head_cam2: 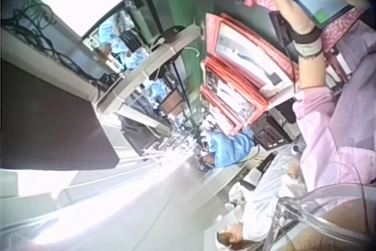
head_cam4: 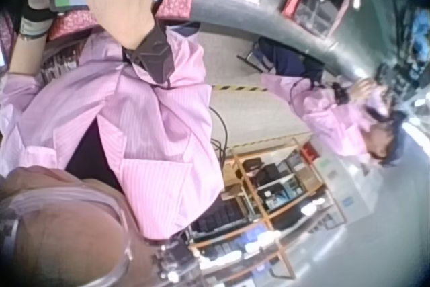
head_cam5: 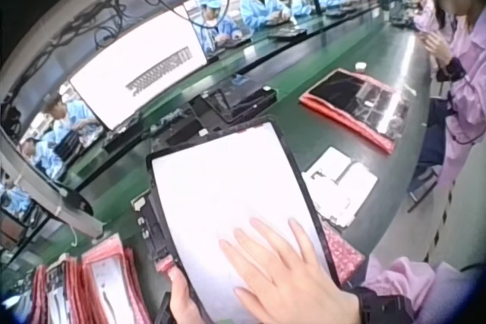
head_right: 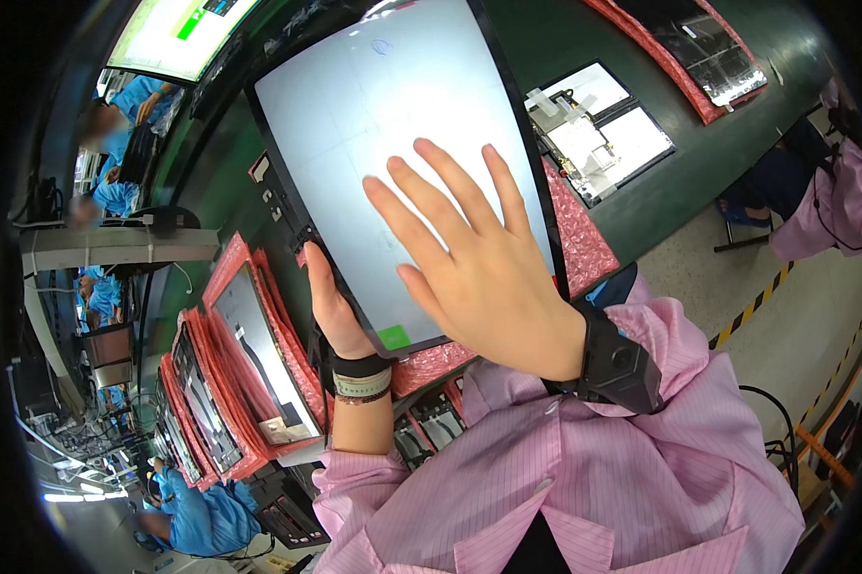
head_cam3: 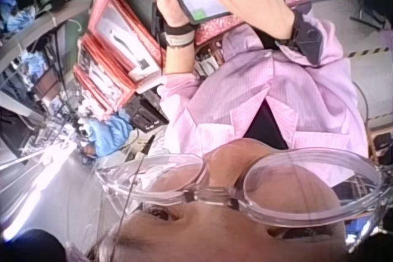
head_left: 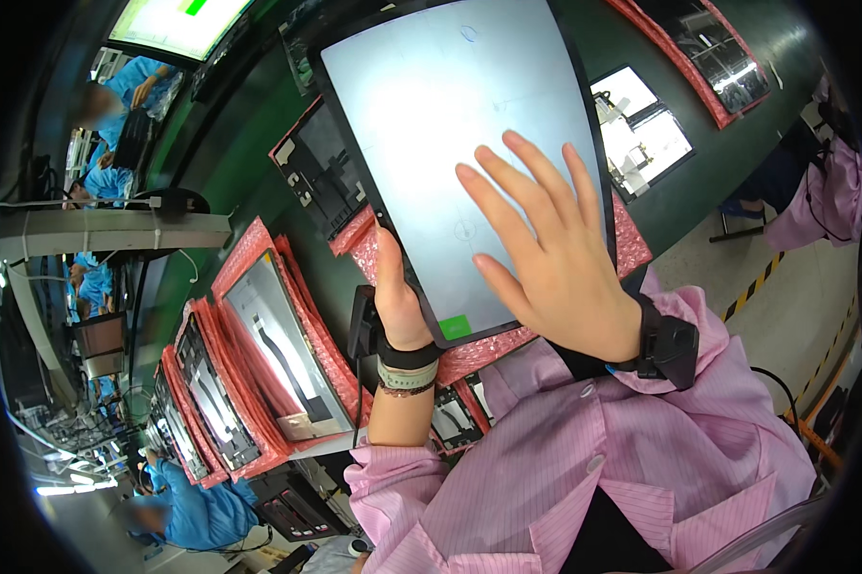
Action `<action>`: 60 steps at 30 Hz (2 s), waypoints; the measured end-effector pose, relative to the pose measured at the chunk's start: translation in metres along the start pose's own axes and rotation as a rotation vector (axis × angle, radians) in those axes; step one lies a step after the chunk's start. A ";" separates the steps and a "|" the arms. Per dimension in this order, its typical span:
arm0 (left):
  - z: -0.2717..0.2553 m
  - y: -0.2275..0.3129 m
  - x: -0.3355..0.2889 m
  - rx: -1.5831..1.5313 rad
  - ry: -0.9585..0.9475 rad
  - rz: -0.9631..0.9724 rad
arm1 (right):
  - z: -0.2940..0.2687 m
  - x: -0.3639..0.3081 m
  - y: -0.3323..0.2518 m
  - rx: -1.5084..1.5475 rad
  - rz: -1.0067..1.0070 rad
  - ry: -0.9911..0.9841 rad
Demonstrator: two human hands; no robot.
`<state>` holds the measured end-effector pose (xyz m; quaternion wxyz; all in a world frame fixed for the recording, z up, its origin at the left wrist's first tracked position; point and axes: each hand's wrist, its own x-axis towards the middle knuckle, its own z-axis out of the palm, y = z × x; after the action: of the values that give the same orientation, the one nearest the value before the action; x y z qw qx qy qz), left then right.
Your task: Assembling a tablet device by testing the touch screen, connecting internal ribbon cables, and applying adhesive tape.
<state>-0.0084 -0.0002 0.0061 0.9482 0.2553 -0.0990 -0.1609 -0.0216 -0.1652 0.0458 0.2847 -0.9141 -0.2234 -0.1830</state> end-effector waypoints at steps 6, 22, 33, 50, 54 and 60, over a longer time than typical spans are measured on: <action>-0.008 0.004 0.002 -0.022 -0.014 0.015 | 0.003 -0.021 -0.006 0.031 -0.008 -0.043; 0.006 0.004 0.002 0.162 0.175 0.023 | 0.001 -0.041 -0.008 0.109 0.012 -0.081; -0.002 -0.003 -0.002 0.504 0.199 0.030 | -0.022 0.023 0.007 0.039 -0.023 0.135; 0.001 0.005 -0.001 0.172 0.149 0.141 | 0.037 -0.032 -0.009 0.052 -0.042 0.217; 0.002 0.004 -0.002 0.203 0.164 0.150 | 0.036 -0.036 -0.007 0.083 -0.056 0.222; 0.001 0.003 -0.002 0.292 0.213 0.139 | 0.035 -0.037 -0.005 0.101 -0.061 0.225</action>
<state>-0.0099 0.0031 0.0082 0.9151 0.3982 -0.0376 -0.0509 -0.0472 -0.1521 0.0042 0.3480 -0.8651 -0.2266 -0.2813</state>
